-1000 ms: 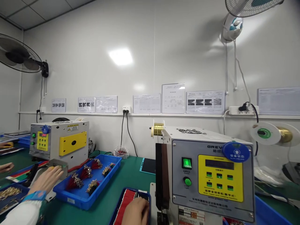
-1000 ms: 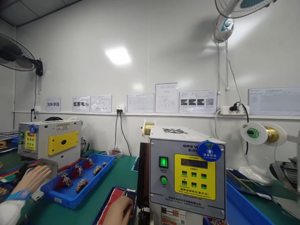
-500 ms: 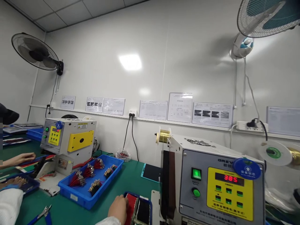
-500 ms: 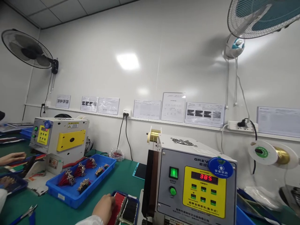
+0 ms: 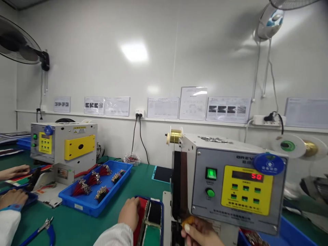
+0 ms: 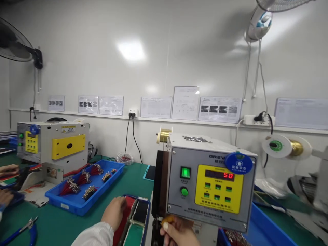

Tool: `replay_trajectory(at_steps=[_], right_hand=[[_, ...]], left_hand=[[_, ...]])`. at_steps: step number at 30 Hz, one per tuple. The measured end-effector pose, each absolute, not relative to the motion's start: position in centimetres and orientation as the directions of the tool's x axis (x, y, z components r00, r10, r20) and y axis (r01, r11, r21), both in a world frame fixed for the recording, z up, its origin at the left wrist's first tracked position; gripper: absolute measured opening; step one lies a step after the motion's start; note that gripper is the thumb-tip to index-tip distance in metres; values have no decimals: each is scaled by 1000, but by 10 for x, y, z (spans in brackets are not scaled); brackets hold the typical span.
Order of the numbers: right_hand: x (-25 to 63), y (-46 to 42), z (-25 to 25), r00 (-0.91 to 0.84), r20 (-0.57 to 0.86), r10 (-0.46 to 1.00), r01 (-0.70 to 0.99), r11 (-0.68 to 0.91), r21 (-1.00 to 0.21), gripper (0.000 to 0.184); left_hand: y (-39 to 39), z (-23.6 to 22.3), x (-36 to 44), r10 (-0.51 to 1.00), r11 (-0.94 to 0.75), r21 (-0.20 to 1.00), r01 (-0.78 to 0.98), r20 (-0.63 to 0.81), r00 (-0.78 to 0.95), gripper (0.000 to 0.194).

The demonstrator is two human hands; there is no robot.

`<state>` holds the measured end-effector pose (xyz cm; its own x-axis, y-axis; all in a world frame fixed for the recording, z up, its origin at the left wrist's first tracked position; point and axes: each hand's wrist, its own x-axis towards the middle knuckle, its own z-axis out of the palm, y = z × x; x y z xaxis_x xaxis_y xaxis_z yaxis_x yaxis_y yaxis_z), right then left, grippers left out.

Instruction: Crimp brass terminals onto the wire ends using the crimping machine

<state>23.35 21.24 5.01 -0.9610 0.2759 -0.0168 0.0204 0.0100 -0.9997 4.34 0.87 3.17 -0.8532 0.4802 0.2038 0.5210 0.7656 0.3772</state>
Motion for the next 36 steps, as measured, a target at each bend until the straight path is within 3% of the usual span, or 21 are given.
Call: replay_trajectory(at_steps=[4, 8, 17, 36], right_hand=[[236, 201, 53, -922, 28, 387, -5, 60, -998, 58], [237, 202, 49, -906, 56, 420, 5, 143, -990, 54], [240, 198, 52, -890, 65, 451, 11, 164, -986, 46], [236, 197, 50, -888, 46, 458, 5, 110, -994, 37]], left_hand=[[19, 39, 62, 583, 657, 398, 641, 271, -766, 36], [30, 38, 78, 662, 636, 360, 683, 201, -722, 29], [35, 32, 87, 724, 627, 306, 716, 110, -681, 20], [45, 29, 81, 665, 675, 272, 686, 179, -725, 23]])
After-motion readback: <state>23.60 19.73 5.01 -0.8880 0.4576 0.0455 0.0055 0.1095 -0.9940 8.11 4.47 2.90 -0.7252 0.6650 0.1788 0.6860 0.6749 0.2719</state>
